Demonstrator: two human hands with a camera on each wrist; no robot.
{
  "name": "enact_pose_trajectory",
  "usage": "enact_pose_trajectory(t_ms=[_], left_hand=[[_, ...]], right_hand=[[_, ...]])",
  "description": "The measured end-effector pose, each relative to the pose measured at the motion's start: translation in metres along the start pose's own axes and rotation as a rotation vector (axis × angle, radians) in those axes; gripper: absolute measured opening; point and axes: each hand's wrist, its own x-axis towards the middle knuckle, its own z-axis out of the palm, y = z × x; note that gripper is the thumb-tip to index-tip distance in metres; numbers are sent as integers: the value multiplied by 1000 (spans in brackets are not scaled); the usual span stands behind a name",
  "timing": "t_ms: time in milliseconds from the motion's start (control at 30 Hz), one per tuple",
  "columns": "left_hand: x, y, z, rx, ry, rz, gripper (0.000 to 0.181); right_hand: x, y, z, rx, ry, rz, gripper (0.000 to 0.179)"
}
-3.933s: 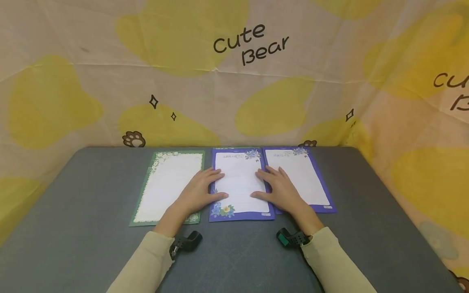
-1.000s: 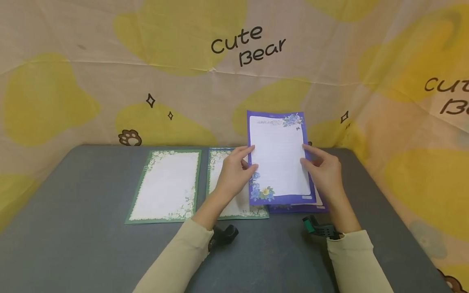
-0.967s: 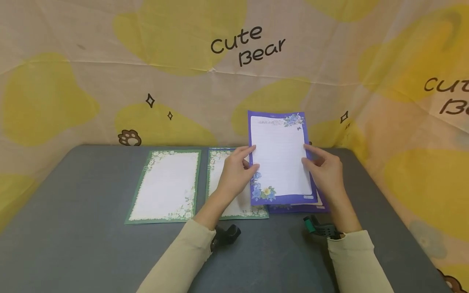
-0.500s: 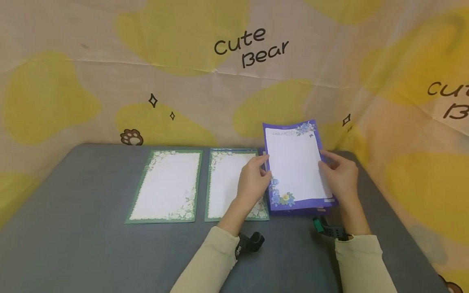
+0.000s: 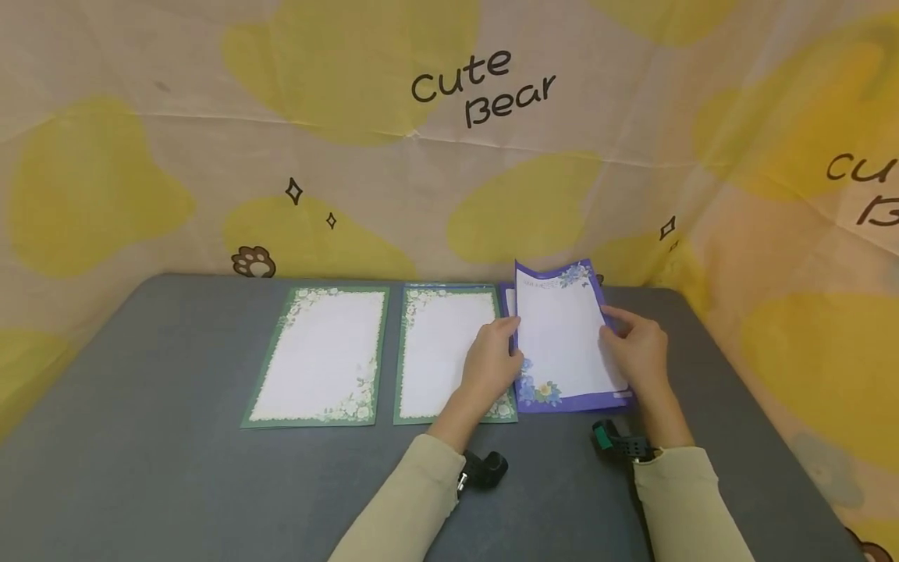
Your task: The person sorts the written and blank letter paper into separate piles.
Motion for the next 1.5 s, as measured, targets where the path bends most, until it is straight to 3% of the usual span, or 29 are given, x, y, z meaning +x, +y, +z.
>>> enact_pose_trajectory(t_ms=[200,433,667,833,1100,1267,1500], left_hand=[[2,-7,2,139,10,55,47],[1,-9,4,216,-48,71,45],[-1,-11,7,239,-79,53,44],[-1,-13,8,275,-91,73,41],[-3,-13,8,243,-62,69,40],[-2,-12,4,194,-36,76,37],[-10,-13,-22,93,-57,47,37]], right_hand=[[-2,10,8,-11,-77,15,39],[-6,19,12,-35,-131,72,43],[-9,27,18,-102,-88,22,39],[-12,28,23,-131,-50,14,38],[-13,27,26,-143,-40,19,38],[-12,29,29,-121,-9,-32,36],[-12,32,28,-125,-21,-29,38]])
